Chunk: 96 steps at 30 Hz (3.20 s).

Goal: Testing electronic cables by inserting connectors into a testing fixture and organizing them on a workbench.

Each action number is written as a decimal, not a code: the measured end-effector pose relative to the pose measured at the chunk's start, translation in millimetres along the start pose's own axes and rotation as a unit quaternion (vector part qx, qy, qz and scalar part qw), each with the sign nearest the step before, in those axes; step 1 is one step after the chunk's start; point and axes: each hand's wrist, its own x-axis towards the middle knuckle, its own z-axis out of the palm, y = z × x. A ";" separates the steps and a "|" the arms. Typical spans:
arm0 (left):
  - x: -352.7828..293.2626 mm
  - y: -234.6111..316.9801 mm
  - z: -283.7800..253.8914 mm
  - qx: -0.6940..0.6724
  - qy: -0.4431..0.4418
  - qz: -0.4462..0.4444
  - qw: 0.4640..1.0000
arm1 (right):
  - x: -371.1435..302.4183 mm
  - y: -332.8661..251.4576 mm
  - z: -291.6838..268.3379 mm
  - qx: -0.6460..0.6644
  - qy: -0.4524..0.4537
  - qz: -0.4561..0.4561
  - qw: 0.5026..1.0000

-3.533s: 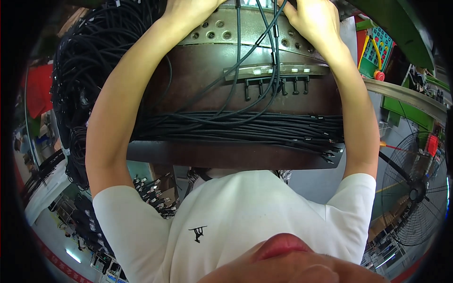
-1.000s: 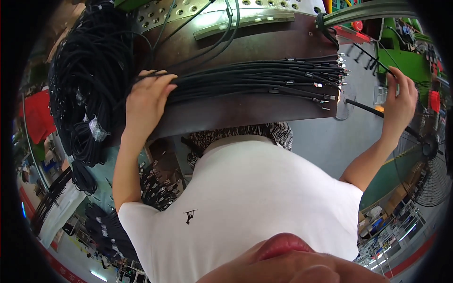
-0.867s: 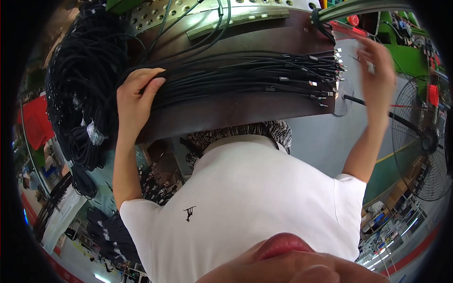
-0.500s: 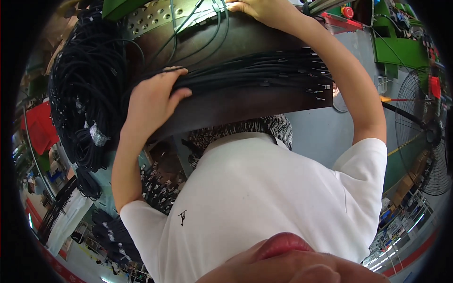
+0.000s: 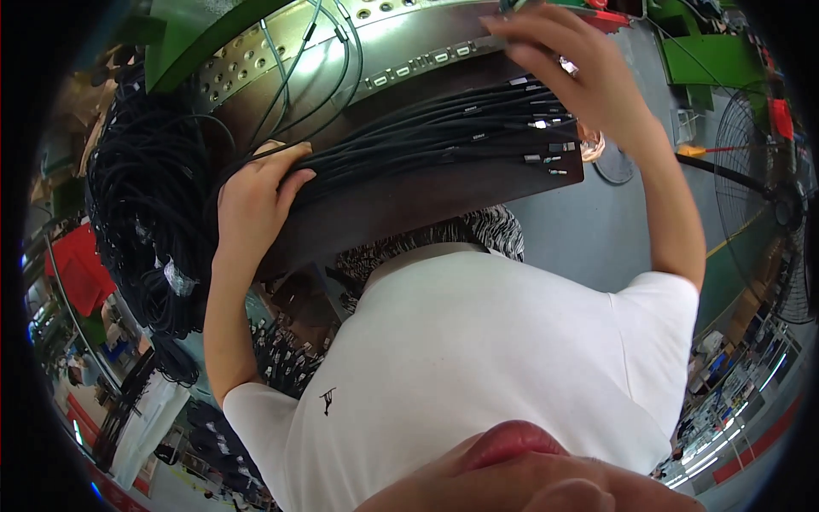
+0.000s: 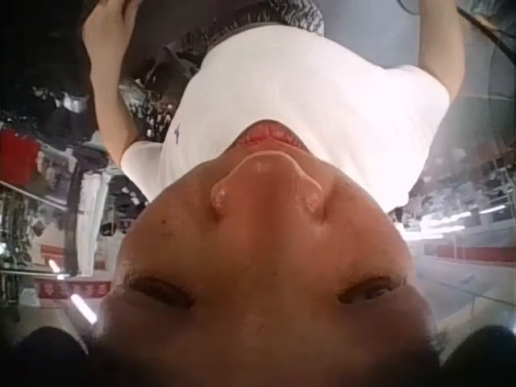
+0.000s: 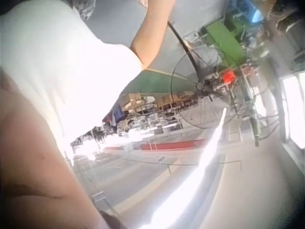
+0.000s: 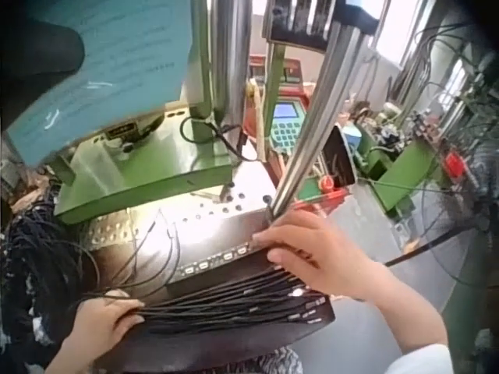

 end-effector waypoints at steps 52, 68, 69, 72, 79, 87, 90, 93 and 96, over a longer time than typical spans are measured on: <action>-27.6 110.6 51.4 -0.736 -0.032 -0.266 0.621 | 7.7 -21.9 86.4 -0.016 0.017 -0.056 0.998; -40.4 89.9 52.5 -0.759 -0.003 -0.251 0.600 | 16.1 -46.5 117.3 -0.038 0.162 -0.132 0.977; -38.0 92.6 52.5 -0.730 -0.004 -0.237 0.641 | 16.8 -47.0 117.1 -0.052 0.128 -0.136 0.981; -36.1 90.9 53.4 -0.728 -0.042 -0.237 0.642 | 12.7 -47.1 105.5 -0.063 0.129 -0.130 0.981; -36.3 99.5 60.7 -0.732 -0.095 -0.196 0.646 | -36.8 -29.9 82.2 -0.127 0.029 -0.055 0.990; -24.8 106.8 55.2 -0.715 -0.192 -0.165 0.651 | -21.1 -43.8 83.2 -0.093 0.088 -0.117 0.985; -32.2 106.2 41.3 -0.798 -0.142 -0.173 0.560 | -1.0 -42.3 97.2 -0.084 0.128 -0.172 0.973; -32.5 103.7 40.8 -0.743 0.055 -0.184 0.642 | 9.8 -46.3 113.0 -0.031 0.133 -0.177 0.975; -35.3 91.6 33.3 -0.780 -0.002 -0.254 0.572 | 13.5 -47.9 120.7 0.010 0.145 -0.150 0.978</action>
